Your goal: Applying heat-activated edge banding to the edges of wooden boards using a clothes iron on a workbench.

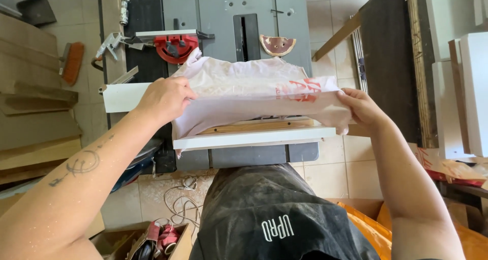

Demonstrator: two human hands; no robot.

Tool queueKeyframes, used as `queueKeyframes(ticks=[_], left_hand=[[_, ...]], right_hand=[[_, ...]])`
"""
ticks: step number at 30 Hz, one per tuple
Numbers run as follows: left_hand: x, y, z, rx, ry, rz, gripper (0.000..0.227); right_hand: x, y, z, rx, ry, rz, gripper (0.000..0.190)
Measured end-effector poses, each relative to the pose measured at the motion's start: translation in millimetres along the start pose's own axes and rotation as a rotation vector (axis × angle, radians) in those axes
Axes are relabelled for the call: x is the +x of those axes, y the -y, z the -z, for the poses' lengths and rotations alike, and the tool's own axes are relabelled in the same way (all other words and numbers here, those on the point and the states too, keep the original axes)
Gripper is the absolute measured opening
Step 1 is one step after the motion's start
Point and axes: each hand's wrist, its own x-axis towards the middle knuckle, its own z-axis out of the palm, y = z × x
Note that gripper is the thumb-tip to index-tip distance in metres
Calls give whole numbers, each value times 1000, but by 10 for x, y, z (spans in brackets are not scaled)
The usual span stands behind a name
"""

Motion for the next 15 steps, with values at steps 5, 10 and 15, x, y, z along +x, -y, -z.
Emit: queueKeyframes(ticks=[5,10,15], left_hand=[[32,-70,66,30,64,40,13],[49,-194,219,40,139,95,12],[135,-319,409,19,197,152,25]], right_hand=[[8,73,182,303,-20,84,28],[-41,806,-376,232,128,162,32],[-148,1399,-1312,162,346,247,39]])
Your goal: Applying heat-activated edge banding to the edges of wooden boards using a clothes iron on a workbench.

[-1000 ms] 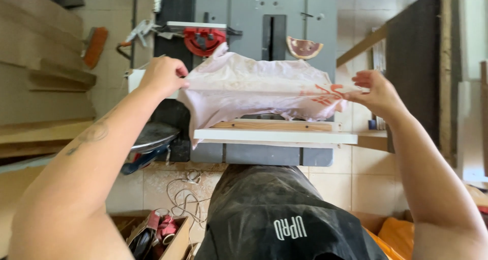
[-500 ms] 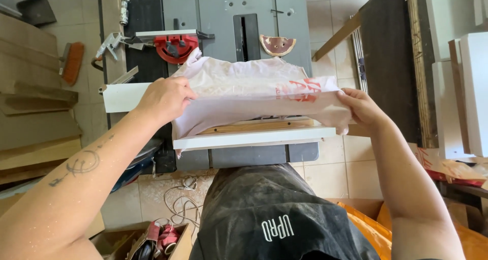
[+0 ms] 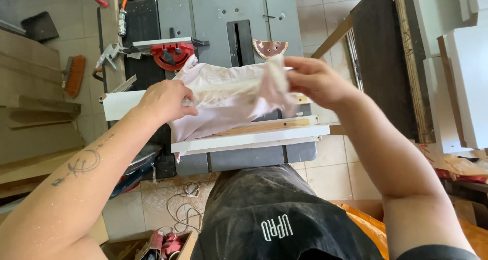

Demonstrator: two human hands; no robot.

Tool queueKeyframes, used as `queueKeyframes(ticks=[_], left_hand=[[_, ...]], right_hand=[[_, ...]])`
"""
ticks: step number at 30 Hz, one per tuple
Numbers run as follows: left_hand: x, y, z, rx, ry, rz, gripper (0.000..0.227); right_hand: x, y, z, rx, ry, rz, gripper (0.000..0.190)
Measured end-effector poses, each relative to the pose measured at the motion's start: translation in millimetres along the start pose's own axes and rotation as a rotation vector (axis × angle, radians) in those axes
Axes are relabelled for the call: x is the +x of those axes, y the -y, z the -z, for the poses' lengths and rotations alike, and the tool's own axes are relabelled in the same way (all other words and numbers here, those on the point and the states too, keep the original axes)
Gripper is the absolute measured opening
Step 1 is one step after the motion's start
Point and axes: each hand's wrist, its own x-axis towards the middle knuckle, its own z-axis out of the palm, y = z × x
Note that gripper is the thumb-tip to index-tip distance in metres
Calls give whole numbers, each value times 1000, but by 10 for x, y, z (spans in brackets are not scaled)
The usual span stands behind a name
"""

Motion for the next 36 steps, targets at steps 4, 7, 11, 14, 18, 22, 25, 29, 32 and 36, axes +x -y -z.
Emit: queueKeyframes(ticks=[4,7,11,14,18,22,25,29,32,36], left_hand=[[27,-392,162,-349,-1,70,67],[192,-791,109,-729,-66,109,64],[568,-791,-355,-892,-110,116,19],[371,-781,-30,-1333,-119,84,13],[264,-937,421,-1514,-139,-81,27],[307,-1311,506,-1311,-87,-451,14],[555,-1391,240,-1122,-130,-477,35],[567,-1305,146,-563,-277,-203,54],[814,-1071,-245,-317,-124,-20,30],[642,-652,-69,-425,-54,120,34]], right_hand=[[358,-244,-214,-207,223,108,48],[493,-427,-135,-356,308,122,53],[438,-642,112,-614,116,197,42],[283,-839,357,-777,14,193,29],[210,-722,228,-837,27,196,42],[259,-718,17,-832,108,235,55],[303,-787,35,-737,108,254,38],[310,-887,187,-489,11,208,29],[306,-891,288,-308,-72,180,24],[173,-516,5,-75,-39,199,13]])
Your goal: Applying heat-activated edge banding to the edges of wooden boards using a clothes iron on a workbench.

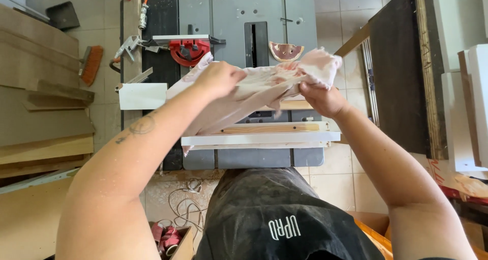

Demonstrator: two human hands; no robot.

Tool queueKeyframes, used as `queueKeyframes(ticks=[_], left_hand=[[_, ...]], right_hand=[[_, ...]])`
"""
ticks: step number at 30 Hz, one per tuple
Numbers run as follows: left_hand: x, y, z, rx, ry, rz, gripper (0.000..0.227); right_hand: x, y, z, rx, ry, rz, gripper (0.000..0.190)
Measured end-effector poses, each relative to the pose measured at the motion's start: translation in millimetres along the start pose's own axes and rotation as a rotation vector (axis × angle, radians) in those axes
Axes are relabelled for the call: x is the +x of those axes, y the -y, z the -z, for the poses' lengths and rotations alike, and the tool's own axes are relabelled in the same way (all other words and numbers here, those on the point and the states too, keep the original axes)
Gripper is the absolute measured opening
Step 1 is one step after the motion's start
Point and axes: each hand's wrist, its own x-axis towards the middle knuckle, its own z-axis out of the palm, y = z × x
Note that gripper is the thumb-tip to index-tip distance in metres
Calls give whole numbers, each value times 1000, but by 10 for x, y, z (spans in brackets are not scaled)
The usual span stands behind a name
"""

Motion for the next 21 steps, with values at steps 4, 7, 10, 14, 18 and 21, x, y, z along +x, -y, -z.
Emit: queueKeyframes(ticks=[4,7,10,14,18,21], left_hand=[[141,494,-62,88,0,43,25],[223,675,-246,59,-59,52,15],[225,749,-270,-20,-153,58,12],[60,681,-63,-100,-339,77,8],[-50,677,-148,113,-544,-67,9],[-133,628,-189,51,-451,-122,5]], right_hand=[[39,-493,380,247,-23,-12,26],[56,-657,498,323,-60,-48,30],[66,-760,599,370,-79,-74,32],[107,-1043,862,365,-98,-112,33],[128,-1168,932,368,-127,-120,37],[114,-991,795,379,-172,-130,37]])
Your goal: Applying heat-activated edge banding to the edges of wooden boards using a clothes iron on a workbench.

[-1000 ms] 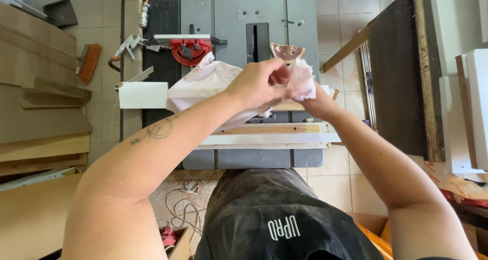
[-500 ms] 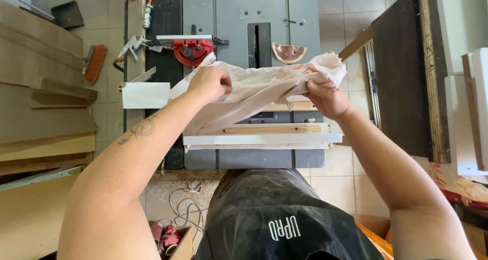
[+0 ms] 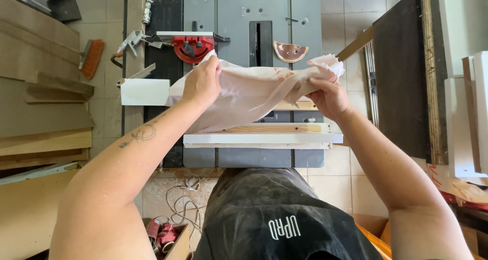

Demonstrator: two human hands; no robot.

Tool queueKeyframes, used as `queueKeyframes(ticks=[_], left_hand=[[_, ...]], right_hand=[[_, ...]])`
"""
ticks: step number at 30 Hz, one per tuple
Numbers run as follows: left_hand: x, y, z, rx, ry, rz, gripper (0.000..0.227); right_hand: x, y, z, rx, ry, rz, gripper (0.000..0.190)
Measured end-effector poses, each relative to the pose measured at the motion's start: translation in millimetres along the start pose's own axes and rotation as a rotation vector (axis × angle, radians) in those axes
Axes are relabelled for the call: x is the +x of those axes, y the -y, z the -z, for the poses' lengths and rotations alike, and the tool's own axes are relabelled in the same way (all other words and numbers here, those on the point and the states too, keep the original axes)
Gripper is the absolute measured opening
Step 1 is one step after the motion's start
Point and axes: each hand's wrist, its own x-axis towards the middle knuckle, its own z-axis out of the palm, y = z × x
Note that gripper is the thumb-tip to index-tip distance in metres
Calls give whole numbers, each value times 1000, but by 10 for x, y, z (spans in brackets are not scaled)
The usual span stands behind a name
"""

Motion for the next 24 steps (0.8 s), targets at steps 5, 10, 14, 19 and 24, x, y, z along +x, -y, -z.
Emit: queueKeyframes(ticks=[5,10,14,19,24], left_hand=[[-77,26,-20,12,69,4,4],[-42,106,-125,44,62,47,4],[-15,186,-212,96,84,74,4],[-39,193,-207,94,64,-3,5],[-24,425,5,15,62,-144,14]], right_hand=[[-102,152,12,-179,-151,-23,25],[-309,459,360,-323,-382,-50,19],[-442,253,1088,-665,-568,-129,34],[-555,435,354,-1453,-337,424,33],[-464,433,-105,-1533,51,618,29]])
